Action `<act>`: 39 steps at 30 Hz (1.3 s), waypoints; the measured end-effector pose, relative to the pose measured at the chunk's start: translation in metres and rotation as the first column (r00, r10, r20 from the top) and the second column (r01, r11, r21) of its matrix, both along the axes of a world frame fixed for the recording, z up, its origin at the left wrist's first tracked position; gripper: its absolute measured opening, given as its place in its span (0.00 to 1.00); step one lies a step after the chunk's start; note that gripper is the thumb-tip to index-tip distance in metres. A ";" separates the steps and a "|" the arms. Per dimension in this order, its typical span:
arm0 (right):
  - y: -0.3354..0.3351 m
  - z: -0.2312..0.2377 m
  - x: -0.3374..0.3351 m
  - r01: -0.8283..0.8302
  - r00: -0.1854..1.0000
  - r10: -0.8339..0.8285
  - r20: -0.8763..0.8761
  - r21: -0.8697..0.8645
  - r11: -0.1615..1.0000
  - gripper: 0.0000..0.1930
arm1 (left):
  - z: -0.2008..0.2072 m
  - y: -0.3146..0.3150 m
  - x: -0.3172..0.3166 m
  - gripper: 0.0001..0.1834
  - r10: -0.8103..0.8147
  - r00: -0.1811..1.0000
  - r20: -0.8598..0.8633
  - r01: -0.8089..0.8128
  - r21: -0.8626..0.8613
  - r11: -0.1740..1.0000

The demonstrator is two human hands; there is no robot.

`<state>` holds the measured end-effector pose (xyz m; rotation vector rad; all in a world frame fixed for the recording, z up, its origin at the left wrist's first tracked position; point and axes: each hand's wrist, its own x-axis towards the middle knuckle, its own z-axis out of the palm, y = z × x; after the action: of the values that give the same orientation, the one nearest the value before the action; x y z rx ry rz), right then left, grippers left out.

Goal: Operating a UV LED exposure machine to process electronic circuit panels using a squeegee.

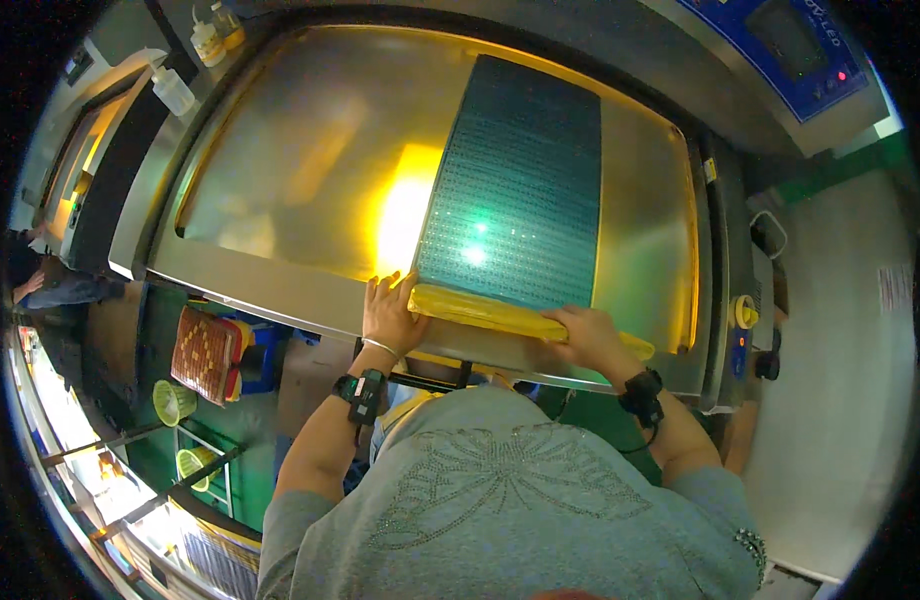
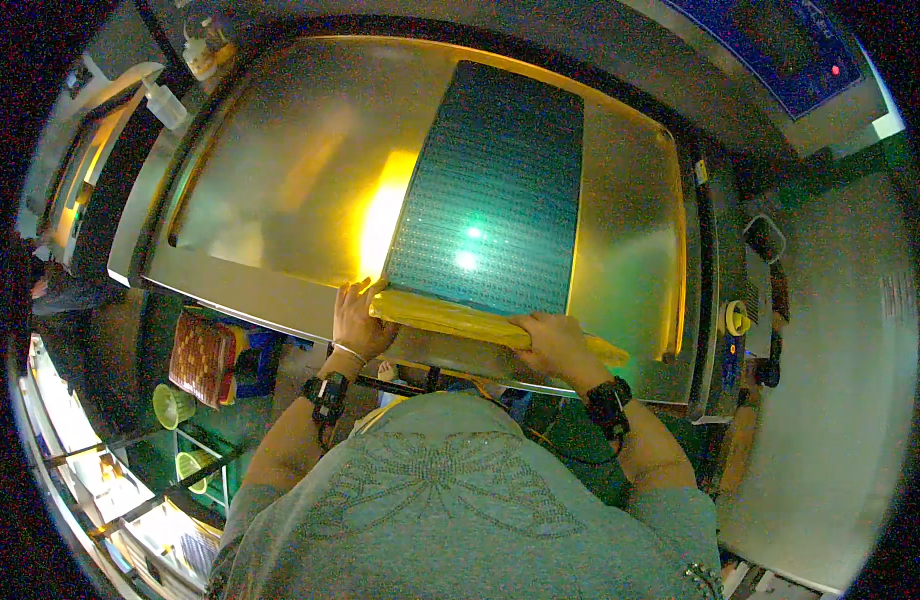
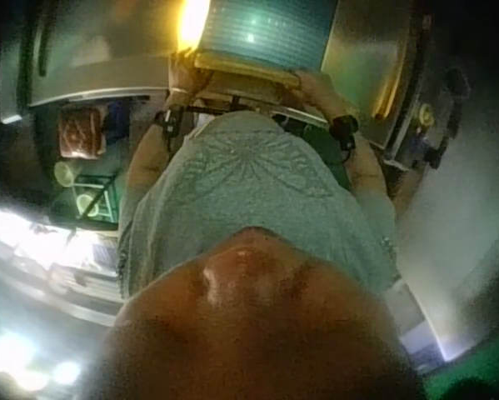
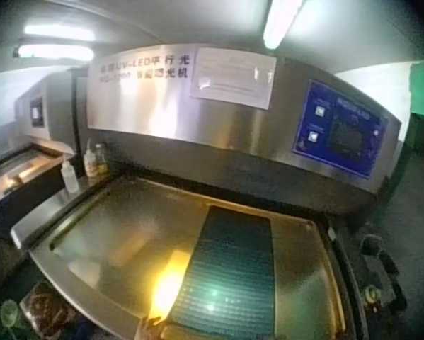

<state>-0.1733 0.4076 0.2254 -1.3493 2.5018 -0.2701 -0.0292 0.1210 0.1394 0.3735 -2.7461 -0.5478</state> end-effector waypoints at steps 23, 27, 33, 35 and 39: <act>-0.003 0.002 0.001 0.021 0.998 -0.026 0.063 0.076 0.997 0.24 | 0.014 0.001 0.000 0.20 -0.023 0.996 -0.085 0.020 -0.044 0.999; -0.012 -0.010 0.006 -0.034 0.999 0.035 0.026 -0.035 0.999 0.23 | 0.010 0.000 -0.001 0.18 -0.020 0.996 -0.090 0.016 -0.048 0.999; -0.021 -0.017 0.014 0.031 0.999 -0.031 0.015 0.054 0.998 0.23 | 0.006 0.001 -0.002 0.17 0.003 0.984 -0.177 -0.029 -0.147 0.989; -0.025 -0.017 0.014 0.065 0.998 -0.067 0.017 0.100 0.993 0.24 | 0.005 0.001 -0.002 0.17 0.009 0.987 -0.160 -0.028 -0.117 0.993; -0.027 -0.009 0.013 0.045 0.998 -0.049 0.041 0.081 0.996 0.24 | 0.007 0.001 -0.002 0.16 0.019 0.991 -0.133 -0.025 -0.037 0.999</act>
<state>-0.1604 0.3807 0.2163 -1.2424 2.4838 -0.2039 -0.0309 0.1224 0.1462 0.3448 -2.6179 -0.4943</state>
